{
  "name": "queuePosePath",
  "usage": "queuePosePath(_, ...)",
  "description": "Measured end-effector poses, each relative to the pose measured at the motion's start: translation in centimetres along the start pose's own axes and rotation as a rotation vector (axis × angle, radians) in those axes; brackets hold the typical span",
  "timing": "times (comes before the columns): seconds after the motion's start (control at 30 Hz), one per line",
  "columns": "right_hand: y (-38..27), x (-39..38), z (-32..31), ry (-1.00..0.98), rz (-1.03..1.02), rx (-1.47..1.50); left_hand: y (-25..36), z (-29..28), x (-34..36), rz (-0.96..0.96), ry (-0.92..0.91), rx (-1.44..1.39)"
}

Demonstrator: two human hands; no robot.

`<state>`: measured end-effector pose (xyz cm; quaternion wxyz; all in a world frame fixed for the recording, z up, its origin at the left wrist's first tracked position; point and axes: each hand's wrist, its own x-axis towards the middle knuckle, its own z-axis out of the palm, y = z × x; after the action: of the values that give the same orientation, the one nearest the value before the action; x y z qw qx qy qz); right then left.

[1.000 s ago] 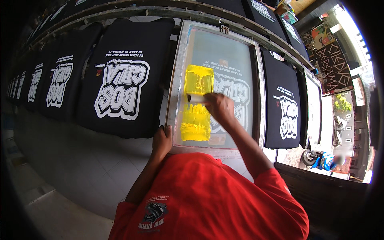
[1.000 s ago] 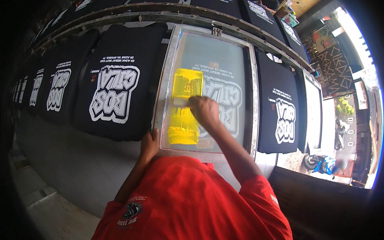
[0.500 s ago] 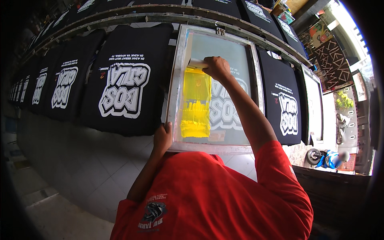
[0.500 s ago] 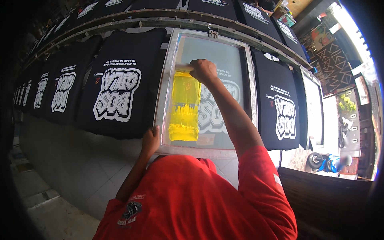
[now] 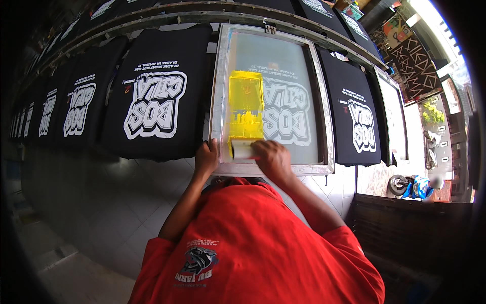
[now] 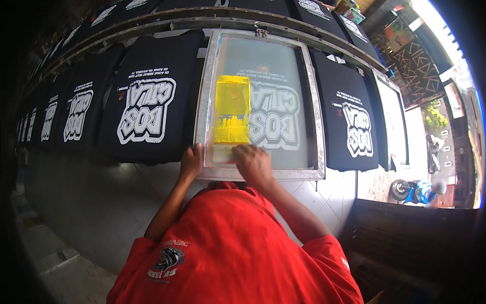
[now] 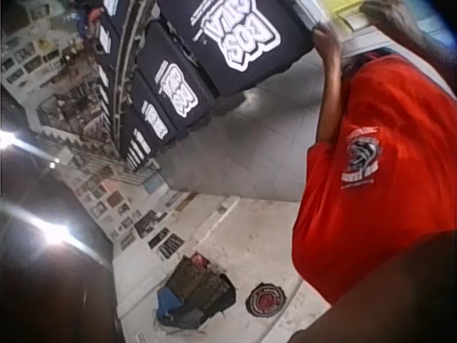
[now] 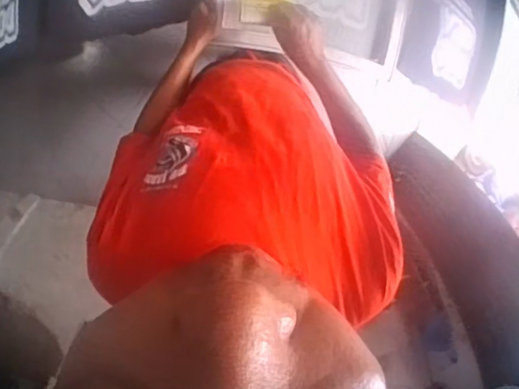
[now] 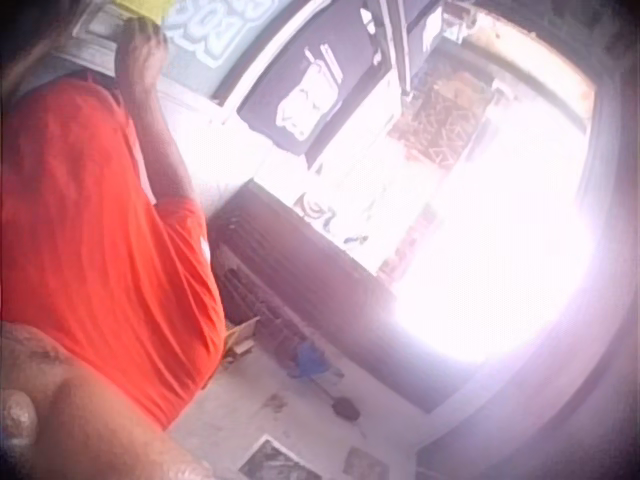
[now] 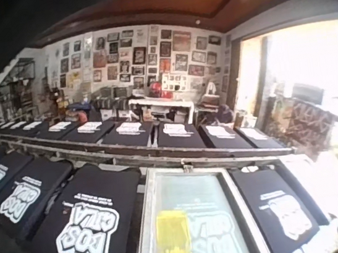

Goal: The person performs screen printing on a series of black shirts by applying red and yellow ink through a screen using a squeegee, moving along a row of shirts on a long printing table.

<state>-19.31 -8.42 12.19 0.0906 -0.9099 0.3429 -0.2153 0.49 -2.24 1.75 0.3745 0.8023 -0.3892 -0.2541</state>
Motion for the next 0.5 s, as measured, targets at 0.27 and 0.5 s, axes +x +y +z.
queuePosePath(0.27,-1.5,-5.3,1.6,-0.262,0.052,0.088,-0.4,0.4,0.1,-0.043,0.006,0.017)
queuePosePath(0.5,7.0,-8.8,-3.0,0.351,0.502,-0.147,-1.1,0.0,0.4,-0.032,-0.027,-0.002)
